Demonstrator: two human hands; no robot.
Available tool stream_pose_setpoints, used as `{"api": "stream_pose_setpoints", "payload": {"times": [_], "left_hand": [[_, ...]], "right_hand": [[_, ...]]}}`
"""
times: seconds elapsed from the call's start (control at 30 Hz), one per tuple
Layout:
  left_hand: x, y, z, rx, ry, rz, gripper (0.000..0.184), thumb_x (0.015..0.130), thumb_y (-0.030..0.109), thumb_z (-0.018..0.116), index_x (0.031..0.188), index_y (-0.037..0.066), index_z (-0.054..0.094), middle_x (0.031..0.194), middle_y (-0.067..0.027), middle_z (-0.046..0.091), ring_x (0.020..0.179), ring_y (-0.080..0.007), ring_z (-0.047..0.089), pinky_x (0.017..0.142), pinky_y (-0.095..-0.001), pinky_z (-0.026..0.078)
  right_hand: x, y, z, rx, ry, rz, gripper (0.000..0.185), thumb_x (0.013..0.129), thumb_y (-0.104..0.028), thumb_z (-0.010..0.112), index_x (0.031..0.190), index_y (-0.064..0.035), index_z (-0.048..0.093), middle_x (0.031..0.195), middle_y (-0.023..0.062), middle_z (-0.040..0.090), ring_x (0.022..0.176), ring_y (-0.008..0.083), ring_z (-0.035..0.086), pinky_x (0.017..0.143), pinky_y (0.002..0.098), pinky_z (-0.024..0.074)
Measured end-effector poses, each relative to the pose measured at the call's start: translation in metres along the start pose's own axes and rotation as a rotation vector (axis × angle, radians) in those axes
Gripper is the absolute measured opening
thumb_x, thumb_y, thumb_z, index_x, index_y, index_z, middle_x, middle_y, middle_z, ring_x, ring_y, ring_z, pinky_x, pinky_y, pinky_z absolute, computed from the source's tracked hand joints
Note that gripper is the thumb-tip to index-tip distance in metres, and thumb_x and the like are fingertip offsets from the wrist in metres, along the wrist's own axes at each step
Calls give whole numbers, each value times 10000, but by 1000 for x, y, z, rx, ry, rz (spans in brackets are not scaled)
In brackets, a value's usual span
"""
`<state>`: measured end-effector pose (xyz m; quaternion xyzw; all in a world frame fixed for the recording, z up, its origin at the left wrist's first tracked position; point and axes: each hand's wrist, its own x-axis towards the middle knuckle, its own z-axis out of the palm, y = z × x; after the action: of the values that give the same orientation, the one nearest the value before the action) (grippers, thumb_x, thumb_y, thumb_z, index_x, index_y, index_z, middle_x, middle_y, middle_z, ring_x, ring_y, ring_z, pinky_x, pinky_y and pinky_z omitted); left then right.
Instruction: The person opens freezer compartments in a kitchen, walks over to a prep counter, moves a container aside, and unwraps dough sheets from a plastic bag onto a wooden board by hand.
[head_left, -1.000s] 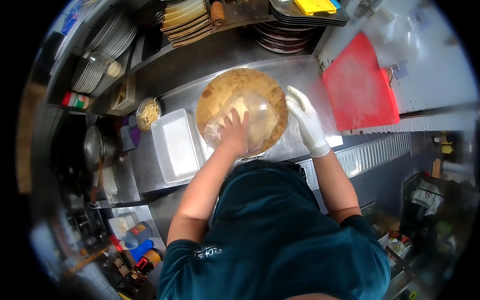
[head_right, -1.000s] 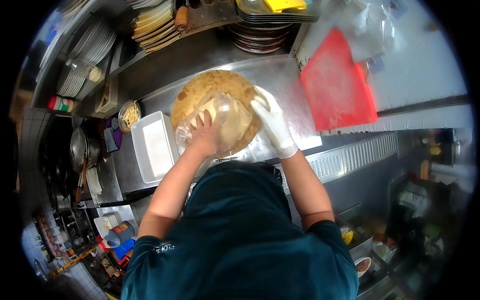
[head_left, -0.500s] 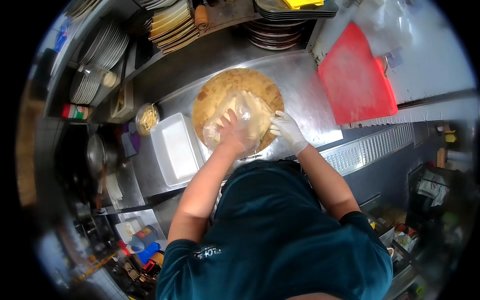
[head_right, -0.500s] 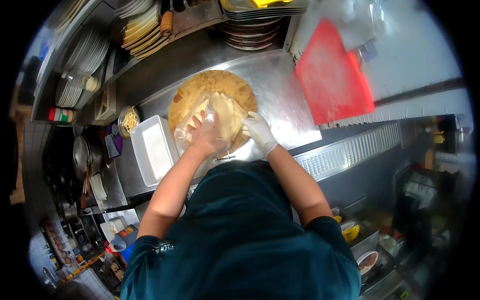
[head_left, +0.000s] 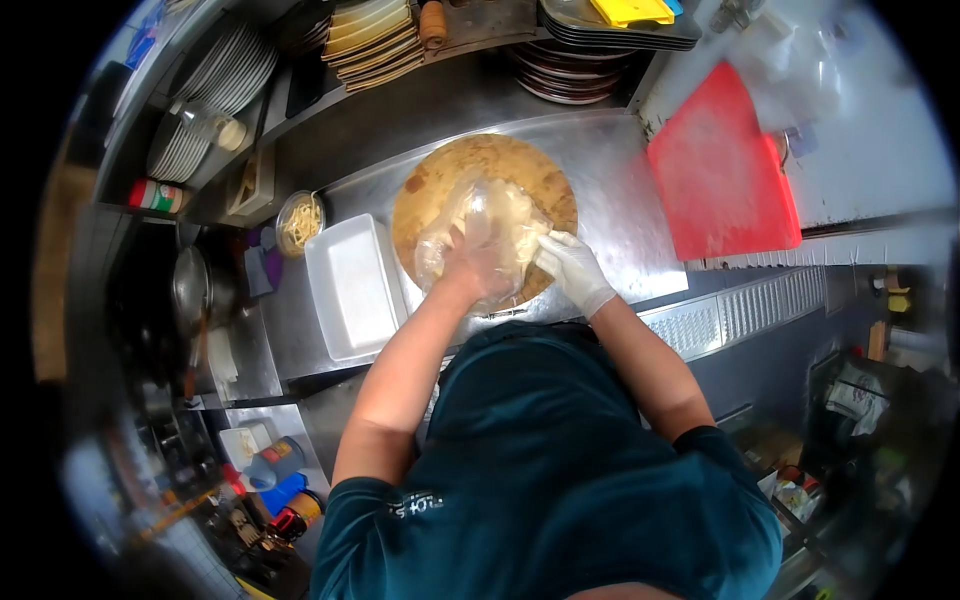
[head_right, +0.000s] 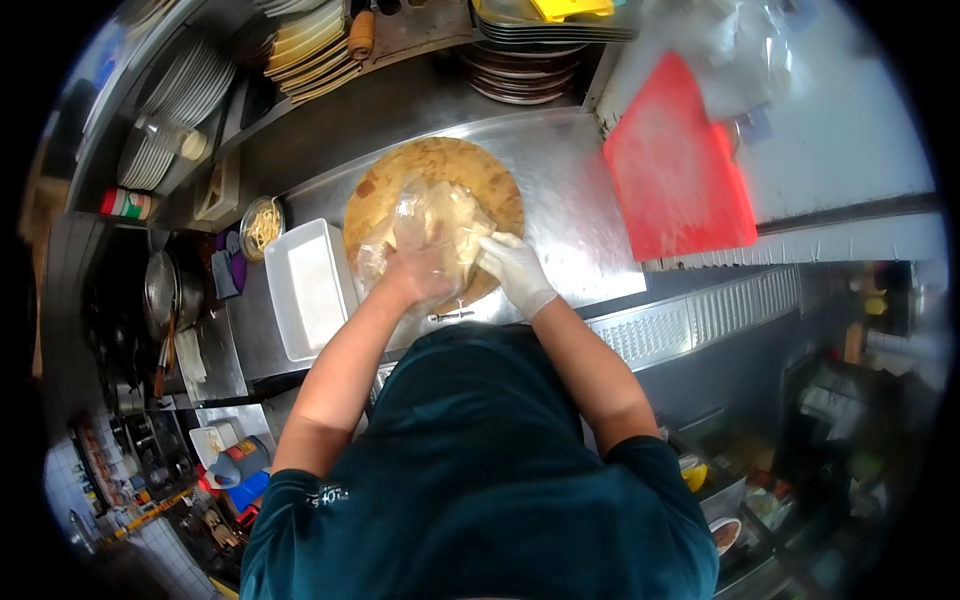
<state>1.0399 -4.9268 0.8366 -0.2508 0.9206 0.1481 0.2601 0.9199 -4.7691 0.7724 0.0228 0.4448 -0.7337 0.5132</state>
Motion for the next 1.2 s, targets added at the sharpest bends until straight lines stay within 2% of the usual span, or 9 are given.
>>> {"api": "stream_pose_setpoints", "payload": {"times": [0.23,0.33,0.47,0.63,0.73,0.83,1.03,1.13,1.2], "left_hand": [[-1,7,-2,58,5,-52,1096,749,474,750,1643,207,176,1649,-345,62,1476,-617,134,1161,-635,309],[-9,18,-15,51,-9,-105,1112,752,453,740,1650,181,143,1656,-323,93,1507,-559,129,1166,-616,313],[2,-17,11,-80,304,123,981,772,500,674,1569,53,314,1346,-296,592,1345,-426,492,1133,-495,396],[8,-46,-9,-225,148,277,575,764,378,701,1207,11,686,1208,-274,669,1171,-373,634,1045,-454,485],[8,-55,-6,-266,203,321,585,777,388,722,1226,18,671,1224,-279,658,1165,-345,641,1014,-444,509],[-6,-57,-22,-474,78,198,662,762,427,775,1305,72,645,1276,-239,655,1196,-379,618,1055,-420,481],[-12,-93,3,-928,111,92,710,853,278,776,1465,57,491,1341,-160,631,1238,-290,599,1094,-384,447],[-32,-94,7,-1359,172,175,674,873,170,753,1472,47,472,1350,-126,618,1245,-245,583,1099,-385,439],[-37,-94,34,-1941,133,215,644,879,167,695,1471,63,463,1356,-135,609,1254,-299,587,1099,-450,458]], "right_hand": [[2,19,6,-155,-44,-70,177,1020,-205,654,1088,-41,650,1085,44,654,998,139,646,924,297,546],[9,21,3,-327,-89,-111,169,1025,-211,648,1086,-54,653,1064,30,653,975,110,626,871,285,541],[11,22,23,-177,3,-192,144,1003,-161,677,1111,-69,654,1084,27,656,948,97,616,817,251,529],[23,28,45,-257,-36,-169,172,1016,-148,654,1141,-32,634,1119,43,659,980,110,625,862,255,527],[36,31,43,-354,-94,-195,95,978,-122,702,1022,-40,684,1024,7,670,945,76,597,815,235,495],[39,29,53,-347,-189,-273,142,973,-120,707,1071,-19,691,1042,-3,661,955,78,593,840,235,479],[29,17,109,-125,-295,-167,256,981,-93,683,1204,31,672,1112,48,674,1021,109,619,910,254,498],[19,4,136,-224,-389,-137,288,1019,-98,625,1270,42,634,1234,75,663,1134,150,630,997,286,507],[18,0,154,-323,-476,-143,289,1015,-110,636,1263,38,642,1226,73,666,1135,148,630,995,287,508]]}}
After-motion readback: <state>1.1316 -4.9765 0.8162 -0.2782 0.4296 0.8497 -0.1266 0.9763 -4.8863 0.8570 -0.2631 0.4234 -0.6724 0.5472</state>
